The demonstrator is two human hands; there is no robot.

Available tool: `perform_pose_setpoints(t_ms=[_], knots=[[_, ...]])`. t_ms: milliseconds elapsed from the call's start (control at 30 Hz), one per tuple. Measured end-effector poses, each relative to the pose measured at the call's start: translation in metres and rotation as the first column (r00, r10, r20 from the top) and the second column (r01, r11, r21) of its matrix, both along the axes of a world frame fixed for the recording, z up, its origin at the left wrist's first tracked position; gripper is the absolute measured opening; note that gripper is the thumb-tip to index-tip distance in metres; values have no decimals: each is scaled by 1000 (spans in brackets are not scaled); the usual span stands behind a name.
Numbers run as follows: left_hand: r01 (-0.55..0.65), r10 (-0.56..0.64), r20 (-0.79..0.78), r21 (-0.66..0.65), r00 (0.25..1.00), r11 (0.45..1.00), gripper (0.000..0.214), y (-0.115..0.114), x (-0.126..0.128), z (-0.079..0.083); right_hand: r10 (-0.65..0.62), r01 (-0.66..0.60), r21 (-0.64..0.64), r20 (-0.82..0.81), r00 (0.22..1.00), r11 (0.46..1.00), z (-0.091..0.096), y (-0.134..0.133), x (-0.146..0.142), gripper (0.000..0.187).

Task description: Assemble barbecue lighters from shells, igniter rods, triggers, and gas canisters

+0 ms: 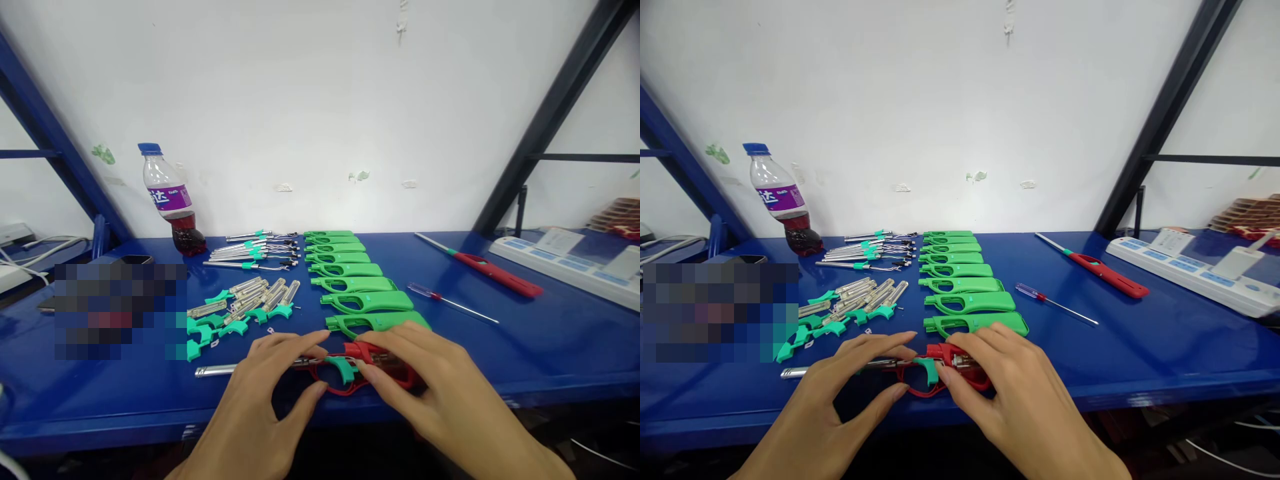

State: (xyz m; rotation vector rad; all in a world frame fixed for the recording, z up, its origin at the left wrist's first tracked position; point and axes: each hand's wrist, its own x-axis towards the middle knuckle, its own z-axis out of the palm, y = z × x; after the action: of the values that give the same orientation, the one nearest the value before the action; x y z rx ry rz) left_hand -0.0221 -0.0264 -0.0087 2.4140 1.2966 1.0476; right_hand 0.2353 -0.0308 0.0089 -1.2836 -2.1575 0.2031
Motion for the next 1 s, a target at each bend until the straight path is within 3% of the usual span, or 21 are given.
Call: perform_pose_setpoints(t_ms=[233, 333, 600, 833, 1000], knots=[[-56, 52, 39, 92, 998, 994, 43, -1, -8, 9, -14, 5, 255, 33, 999, 967, -1, -1, 0, 21], [-80, 74, 51, 125, 996, 989, 35, -1, -11, 15, -14, -8, 307, 69, 997, 952, -2, 0, -9, 27], [2, 6, -29, 290, 1000, 957, 33, 3, -18, 12, 33, -100, 322, 208, 978, 941, -4, 5, -42, 27], [94, -89, -30, 348, 996, 933, 22, 10, -11, 11, 37, -95, 281, 204, 978, 955, -9, 9, -46, 26], [110, -104, -36, 378, 994, 919, 20, 12, -8, 12, 46, -95, 265, 187, 981, 960, -11, 6, -43, 39]])
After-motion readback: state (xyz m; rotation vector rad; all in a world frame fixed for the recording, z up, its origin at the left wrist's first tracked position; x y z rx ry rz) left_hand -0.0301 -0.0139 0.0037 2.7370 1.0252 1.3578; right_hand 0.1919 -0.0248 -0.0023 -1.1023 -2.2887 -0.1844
